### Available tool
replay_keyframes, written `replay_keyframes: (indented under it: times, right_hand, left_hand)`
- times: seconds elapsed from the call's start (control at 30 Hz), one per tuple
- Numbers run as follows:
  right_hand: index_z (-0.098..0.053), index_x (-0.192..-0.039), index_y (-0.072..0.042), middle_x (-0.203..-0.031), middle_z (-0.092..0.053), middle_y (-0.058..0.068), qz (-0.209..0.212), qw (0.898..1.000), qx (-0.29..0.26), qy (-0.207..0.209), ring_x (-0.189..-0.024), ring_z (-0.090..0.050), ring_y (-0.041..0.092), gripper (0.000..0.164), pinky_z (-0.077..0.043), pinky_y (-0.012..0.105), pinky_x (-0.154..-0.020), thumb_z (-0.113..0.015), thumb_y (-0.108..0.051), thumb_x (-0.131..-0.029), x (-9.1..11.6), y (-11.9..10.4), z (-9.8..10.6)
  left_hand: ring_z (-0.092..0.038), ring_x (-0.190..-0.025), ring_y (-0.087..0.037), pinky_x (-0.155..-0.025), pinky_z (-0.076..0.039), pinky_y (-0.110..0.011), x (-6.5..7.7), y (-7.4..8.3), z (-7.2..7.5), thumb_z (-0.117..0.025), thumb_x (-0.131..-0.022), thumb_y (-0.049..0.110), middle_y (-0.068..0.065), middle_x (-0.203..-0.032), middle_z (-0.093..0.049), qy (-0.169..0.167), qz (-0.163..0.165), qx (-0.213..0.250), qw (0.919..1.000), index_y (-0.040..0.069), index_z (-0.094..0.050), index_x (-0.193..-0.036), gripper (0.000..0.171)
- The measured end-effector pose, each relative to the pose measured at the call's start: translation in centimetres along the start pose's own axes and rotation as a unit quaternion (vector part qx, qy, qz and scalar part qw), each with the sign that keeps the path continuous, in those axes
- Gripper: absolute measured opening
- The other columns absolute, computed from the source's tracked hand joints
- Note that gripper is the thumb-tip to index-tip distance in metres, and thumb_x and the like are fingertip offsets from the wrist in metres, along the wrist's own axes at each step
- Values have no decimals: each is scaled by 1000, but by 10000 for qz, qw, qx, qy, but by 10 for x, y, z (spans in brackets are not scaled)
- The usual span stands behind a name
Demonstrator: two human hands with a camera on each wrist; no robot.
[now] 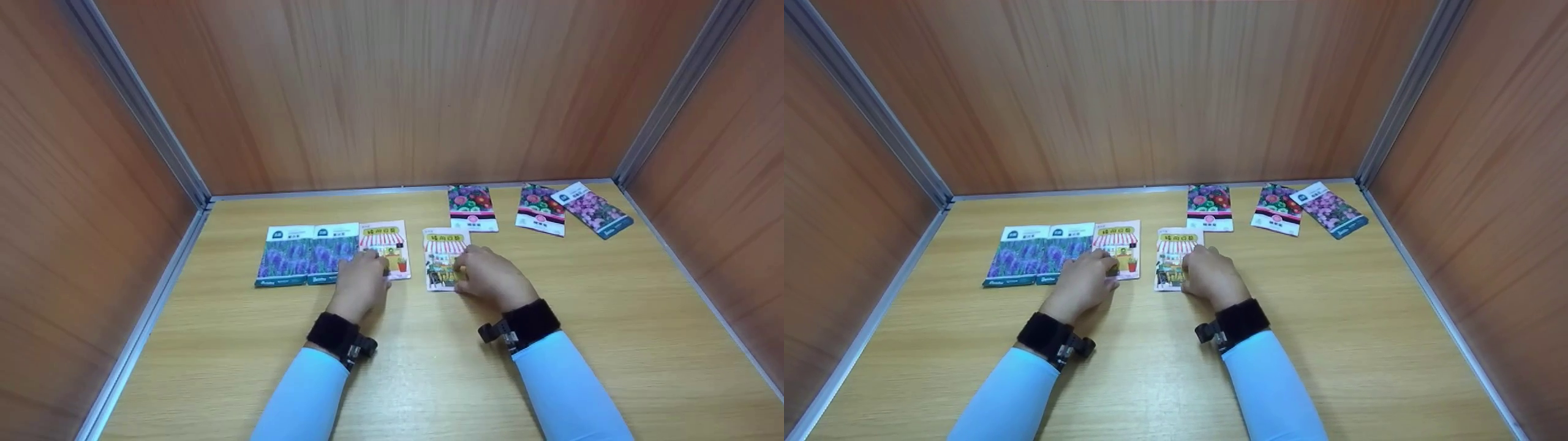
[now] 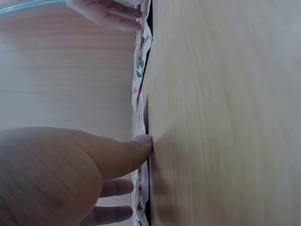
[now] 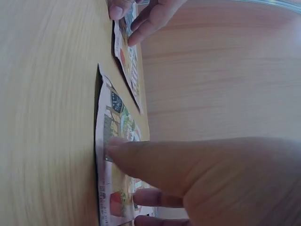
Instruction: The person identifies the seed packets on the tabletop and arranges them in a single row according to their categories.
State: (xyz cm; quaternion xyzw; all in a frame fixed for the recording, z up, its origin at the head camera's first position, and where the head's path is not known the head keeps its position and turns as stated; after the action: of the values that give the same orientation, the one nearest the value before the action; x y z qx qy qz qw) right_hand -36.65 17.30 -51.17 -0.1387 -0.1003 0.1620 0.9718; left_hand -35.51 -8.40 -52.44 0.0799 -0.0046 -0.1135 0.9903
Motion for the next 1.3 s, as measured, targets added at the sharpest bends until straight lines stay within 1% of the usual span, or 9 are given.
replay_keyframes:
  times: [0.23, 0.43, 0.57, 0.67, 0.7, 0.8, 0.93, 1.07, 1.3]
  right_hand:
    - [-72, -155, -17, -163, -64, 13, -9, 9997, -171, -200, -148, -59, 37, 48, -48, 60, -130, -77, -29, -109, -6, -5, -9]
    - [-61, -165, -22, -180, -47, 14, -130, 9995, -106, -275, -170, -36, 48, 55, -34, 68, -137, -71, -31, -112, -8, -4, -13]
    - [-68, -159, -21, -165, -58, 16, -60, 9999, -36, -147, -149, -58, 41, 47, -48, 63, -129, -71, -28, -112, -9, -6, -11]
    - [-77, -146, -19, -148, -64, 13, 3, 10000, -22, -28, -130, -64, 33, 35, -56, 58, -122, -71, -24, -112, -8, -8, -10]
    - [-79, -143, -18, -145, -65, 13, 32, 10000, -23, -8, -128, -64, 32, 32, -56, 57, -121, -70, -23, -113, -8, -8, -9]
    - [-81, -138, -16, -143, -67, 12, 204, 9998, 39, 38, -133, -63, 33, 28, -55, 56, -122, -69, -20, -112, -7, -10, -10]
    - [-80, -142, -15, -144, -67, 13, 436, 9989, 145, 97, -133, -61, 35, 32, -55, 55, -120, -71, -22, -112, -6, -12, -10]
    - [-76, -149, -17, -148, -66, 13, 508, 9983, 282, 94, -133, -60, 35, 39, -55, 57, -119, -72, -29, -112, -7, -12, -12]
    - [-73, -153, -17, -160, -63, 14, 505, 9982, 322, 82, -145, -58, 39, 44, -53, 58, -124, -73, -34, -112, -8, -12, -14]
  left_hand:
    - [-66, -132, -35, -116, -52, -65, 0, -1, 0, -80, -107, 31, -10, -139, -73, -60, 34, 43, 10000, 16, -81, -129, 27]
    - [-67, -133, -35, -118, -50, -67, 2, 0, 0, -80, -107, 31, -10, -141, -73, -13, 19, 82, 10000, 16, -81, -130, 27]
    - [-67, -132, -35, -117, -51, -67, 1, 0, -1, -80, -107, 31, -10, -140, -74, -10, 10, 88, 10000, 16, -81, -130, 27]
    - [-66, -133, -36, -116, -52, -66, 1, 0, -1, -80, -108, 31, -10, -141, -73, -31, 32, 103, 9999, 16, -80, -132, 29]
    - [-66, -133, -36, -116, -52, -67, 1, 0, -1, -79, -108, 31, -10, -142, -73, -39, 45, 110, 9999, 16, -80, -133, 29]
    - [-66, -134, -36, -114, -53, -66, 1, 0, -1, -79, -108, 31, -10, -142, -72, -63, 59, 102, 9999, 17, -80, -133, 28]
    - [-66, -132, -35, -112, -54, -65, 2, 0, -1, -79, -108, 29, -10, -141, -71, -78, 67, 78, 9999, 17, -80, -130, 25]
    - [-66, -132, -35, -113, -54, -65, 2, 0, -1, -79, -108, 29, -10, -140, -72, -64, 61, 58, 9999, 17, -80, -129, 24]
    - [-64, -134, -36, -117, -52, -68, 2, 0, -2, -79, -108, 29, -10, -141, -71, -73, 71, 131, 9999, 17, -80, -131, 25]
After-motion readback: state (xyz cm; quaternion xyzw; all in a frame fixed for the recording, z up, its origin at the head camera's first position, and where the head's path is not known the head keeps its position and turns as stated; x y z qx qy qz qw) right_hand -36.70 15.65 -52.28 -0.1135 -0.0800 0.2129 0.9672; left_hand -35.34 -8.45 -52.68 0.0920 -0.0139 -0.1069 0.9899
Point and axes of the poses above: each hand's wrist, its own x-axis away from the middle knuckle, its own z-axis out of the back of the hand, y = z × x, the point moved 4 cm from there along -x, towards the middle knuckle
